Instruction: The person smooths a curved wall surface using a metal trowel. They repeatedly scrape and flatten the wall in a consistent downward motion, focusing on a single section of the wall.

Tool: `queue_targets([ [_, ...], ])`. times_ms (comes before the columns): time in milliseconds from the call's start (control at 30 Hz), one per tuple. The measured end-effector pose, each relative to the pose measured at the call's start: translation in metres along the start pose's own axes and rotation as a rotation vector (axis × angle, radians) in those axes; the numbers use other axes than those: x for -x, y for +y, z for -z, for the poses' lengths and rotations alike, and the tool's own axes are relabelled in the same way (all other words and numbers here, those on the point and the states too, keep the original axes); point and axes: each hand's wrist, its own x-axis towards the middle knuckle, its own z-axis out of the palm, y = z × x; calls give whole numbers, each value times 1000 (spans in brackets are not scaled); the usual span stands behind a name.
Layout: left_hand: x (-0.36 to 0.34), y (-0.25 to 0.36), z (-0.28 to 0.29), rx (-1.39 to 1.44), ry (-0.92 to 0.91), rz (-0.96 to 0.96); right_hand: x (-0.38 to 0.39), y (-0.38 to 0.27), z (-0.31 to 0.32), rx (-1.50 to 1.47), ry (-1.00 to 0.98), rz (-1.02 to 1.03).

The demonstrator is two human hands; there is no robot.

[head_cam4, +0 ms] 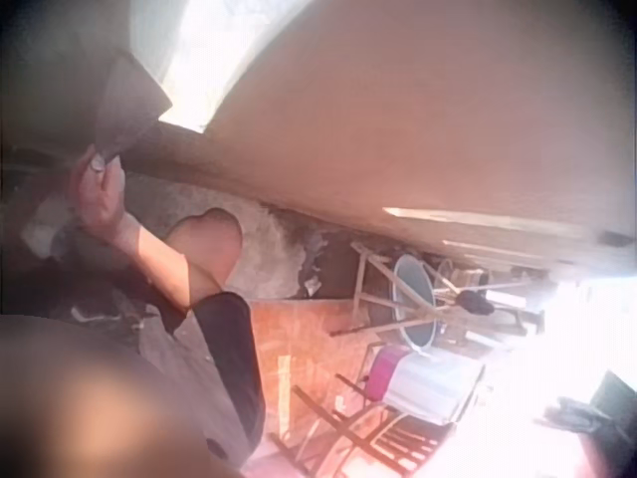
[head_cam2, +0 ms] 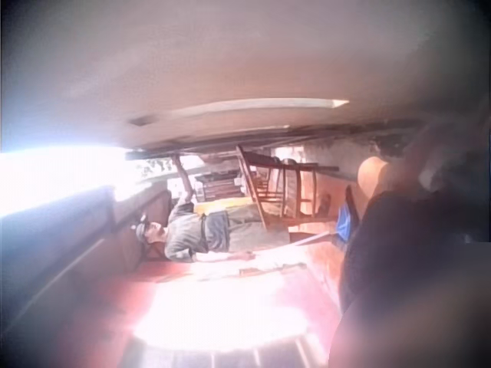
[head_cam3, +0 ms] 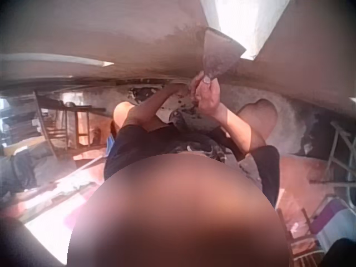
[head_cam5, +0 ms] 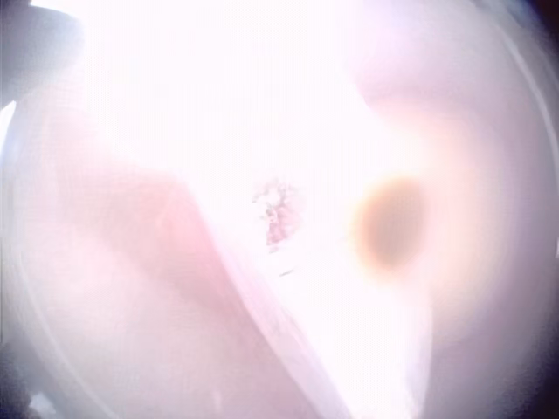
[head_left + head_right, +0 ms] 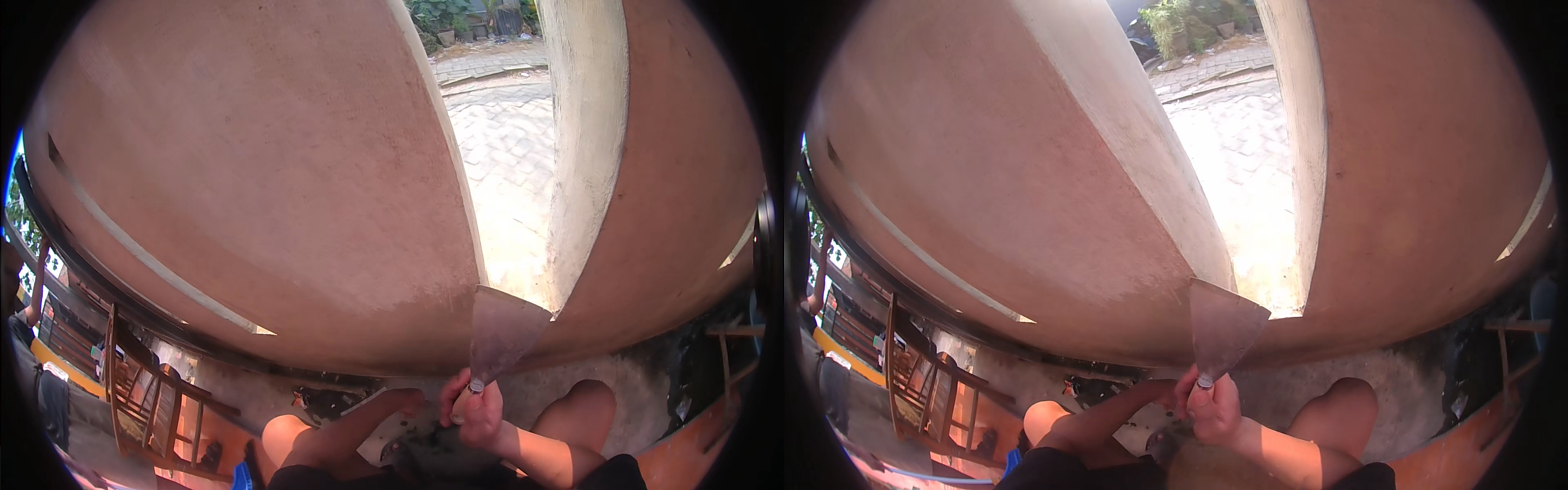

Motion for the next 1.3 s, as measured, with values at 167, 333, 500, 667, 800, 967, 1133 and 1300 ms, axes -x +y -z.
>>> queue_targets([
  [167,200,160,88,-373,-310,-597,5,-13,12,21,39,-78],
  [333,300,234,137,-211,317,-1492,9,-24,16,13,-55,-196],
  [500,234,279,156,-657,912,-1685,21,-61,28,79,9,-321],
  [667,210,271,156,-775,830,-1548,21,-63,31,-45,-31,-291],
  [800,207,273,160,-784,880,-1611,17,-62,22,186,-27,-260],
  [967,205,267,165,-809,828,-1637,15,-62,10,214,-3,-247],
  [1133,209,268,166,-811,796,-1641,22,-56,11,71,-5,-308],
  [1300,205,267,166,-809,805,-1678,22,-50,11,77,20,-296],
])
